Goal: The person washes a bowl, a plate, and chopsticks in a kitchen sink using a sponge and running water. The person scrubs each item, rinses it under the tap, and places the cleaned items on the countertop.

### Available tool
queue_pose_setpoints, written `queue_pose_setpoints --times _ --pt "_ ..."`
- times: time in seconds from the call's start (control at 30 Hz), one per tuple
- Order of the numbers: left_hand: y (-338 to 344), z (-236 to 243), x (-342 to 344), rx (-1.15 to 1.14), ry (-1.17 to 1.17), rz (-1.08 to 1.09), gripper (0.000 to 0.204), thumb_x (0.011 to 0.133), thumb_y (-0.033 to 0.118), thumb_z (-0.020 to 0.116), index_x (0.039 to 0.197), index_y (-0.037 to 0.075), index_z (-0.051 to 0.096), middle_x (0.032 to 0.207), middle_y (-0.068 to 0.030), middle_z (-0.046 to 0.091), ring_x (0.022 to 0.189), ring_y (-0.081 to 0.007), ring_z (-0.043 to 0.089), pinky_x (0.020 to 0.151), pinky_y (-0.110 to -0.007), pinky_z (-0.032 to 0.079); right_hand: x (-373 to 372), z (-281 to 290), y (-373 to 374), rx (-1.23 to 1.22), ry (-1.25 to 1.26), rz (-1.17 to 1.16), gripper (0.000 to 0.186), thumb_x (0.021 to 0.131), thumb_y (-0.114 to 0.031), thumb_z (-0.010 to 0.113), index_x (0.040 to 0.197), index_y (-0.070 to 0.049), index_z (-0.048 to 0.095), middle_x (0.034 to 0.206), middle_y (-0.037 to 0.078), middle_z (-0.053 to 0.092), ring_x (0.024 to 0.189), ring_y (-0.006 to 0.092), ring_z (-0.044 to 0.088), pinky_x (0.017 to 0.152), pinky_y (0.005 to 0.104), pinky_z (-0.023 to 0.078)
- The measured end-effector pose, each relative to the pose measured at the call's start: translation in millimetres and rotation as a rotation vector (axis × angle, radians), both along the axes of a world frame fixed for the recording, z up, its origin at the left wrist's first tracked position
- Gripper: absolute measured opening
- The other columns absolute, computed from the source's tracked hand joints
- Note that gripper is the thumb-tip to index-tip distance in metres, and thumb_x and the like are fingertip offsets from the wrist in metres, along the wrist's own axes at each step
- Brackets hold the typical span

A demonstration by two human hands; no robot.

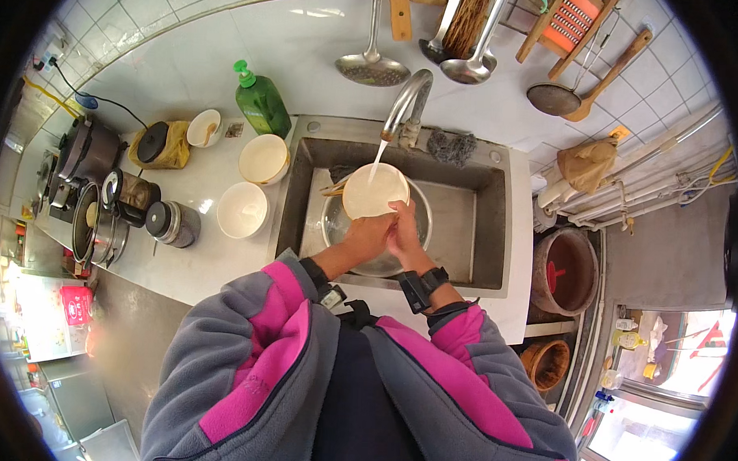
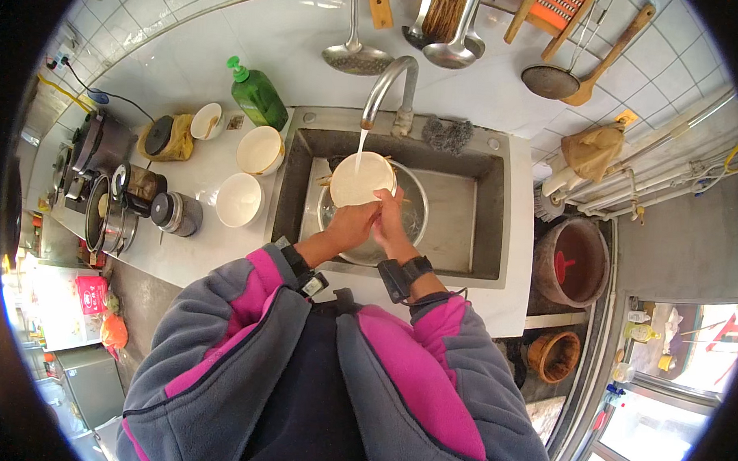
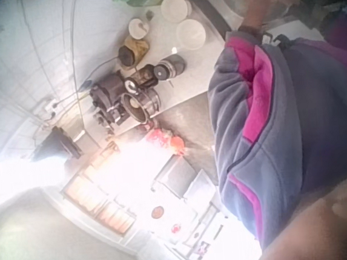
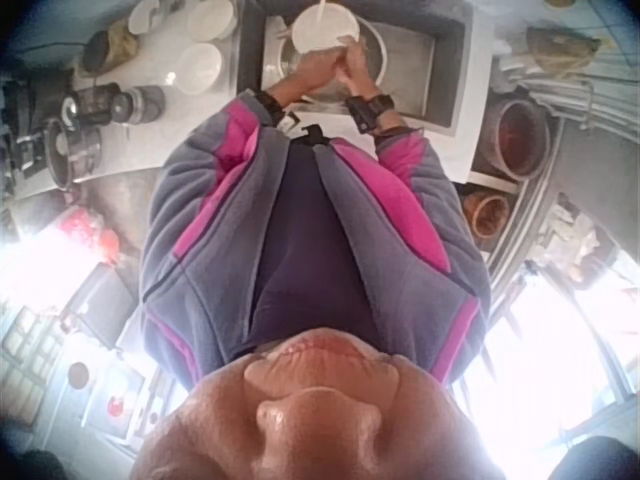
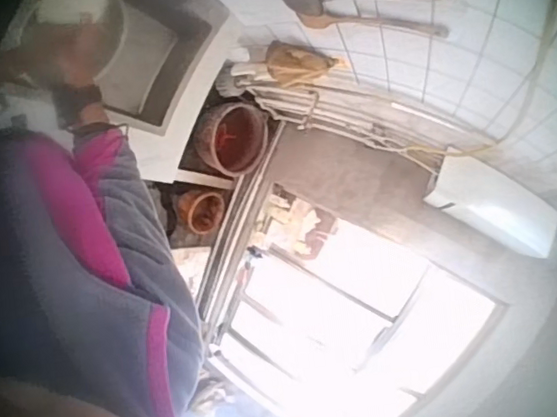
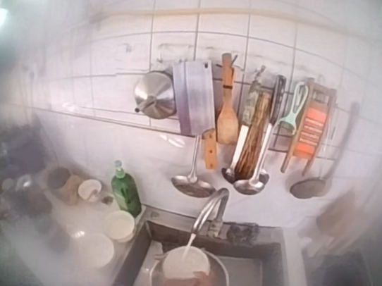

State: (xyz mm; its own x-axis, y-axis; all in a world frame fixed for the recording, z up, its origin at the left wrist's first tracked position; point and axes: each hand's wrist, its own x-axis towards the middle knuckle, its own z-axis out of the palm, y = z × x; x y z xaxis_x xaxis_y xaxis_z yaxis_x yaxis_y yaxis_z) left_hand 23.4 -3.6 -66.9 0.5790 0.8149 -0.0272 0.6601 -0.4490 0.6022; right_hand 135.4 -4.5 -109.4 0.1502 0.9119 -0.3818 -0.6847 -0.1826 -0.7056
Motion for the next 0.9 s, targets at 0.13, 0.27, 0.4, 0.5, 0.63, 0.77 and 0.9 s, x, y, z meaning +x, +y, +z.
queue_pose_setpoints --times 0.13,0.27,0.4,0.5,0.63,0.77,0.9 --pt "15 -2 -39 0.335 0.163 -0.3 0.015 0.082 0.019 0.057 0.091 0.006 0.058 0.093 -0.013 0.063 0.093 -0.0314 0.059 0.081 -0.042 0.046 14 15 -4 -0.034 0.002 0.064 0.05 0.08 -0.021 0.055 0.122 -0.012 0.03 0.116 0.015 0.046 0.098 0.0318 0.056 0.068 0.0507 0.055" --pt "34 2 -66 0.585 0.142 -0.387 0.015 0.08 0.018 0.059 0.089 0.006 0.058 0.095 -0.0117 0.062 0.096 -0.028 0.058 0.082 -0.038 0.045 16 21 -5 -0.04 -0.003 0.128 0.055 0.08 -0.021 0.054 0.126 -0.013 0.026 0.118 0.017 0.045 0.102 0.0344 0.055 0.071 0.0546 0.054" --pt "18 6 -41 0.363 0.219 -0.231 0.015 0.079 0.018 0.059 0.09 0.008 0.059 0.086 -0.0135 0.064 0.084 -0.0289 0.062 0.074 -0.039 0.049 7 11 0 -0.009 0.036 0.101 0.055 0.08 -0.02 0.054 0.126 -0.013 0.026 0.118 0.015 0.045 0.101 0.0317 0.056 0.068 0.0495 0.055" --pt "6 8 -9 0.154 0.198 -0.05 0.015 0.082 0.019 0.057 0.091 0.008 0.059 0.082 -0.0147 0.065 0.077 -0.0307 0.064 0.069 -0.041 0.05 -3 5 3 0.027 0.05 0.031 0.053 0.08 -0.019 0.054 0.125 -0.013 0.028 0.117 0.013 0.045 0.098 0.028 0.057 0.068 0.0434 0.055" --pt "6 17 -5 -0.018 0.227 -0.061 0.029 0.083 0.028 0.054 0.098 0.004 0.061 0.091 -0.0178 0.065 0.084 -0.0331 0.064 0.077 -0.043 0.048 -1 11 -1 0.029 0.082 -0.001 0.049 0.08 -0.018 0.053 0.124 -0.014 0.032 0.114 0.01 0.048 0.096 0.0218 0.055 0.074 0.0365 0.052" --pt "18 17 -19 0.087 0.581 -0.082 0.051 0.081 0.045 0.054 0.116 0.009 0.059 0.116 -0.0209 0.057 0.112 -0.0326 0.053 0.096 -0.04 0.039 5 22 -7 -0.064 0.027 0.189 0.044 0.081 -0.02 0.053 0.121 -0.015 0.036 0.113 0.009 0.048 0.1 0.0218 0.053 0.078 0.0365 0.049" --pt "38 8 -16 0.031 0.495 -0.184 0.059 0.078 0.05 0.057 0.121 0.01 0.056 0.127 -0.0225 0.049 0.124 -0.0331 0.043 0.1 -0.04 0.036 -7 20 -2 -0.074 0.017 0.127 0.038 0.081 -0.022 0.053 0.116 -0.013 0.04 0.108 0.009 0.049 0.096 0.0216 0.055 0.076 0.0368 0.05"
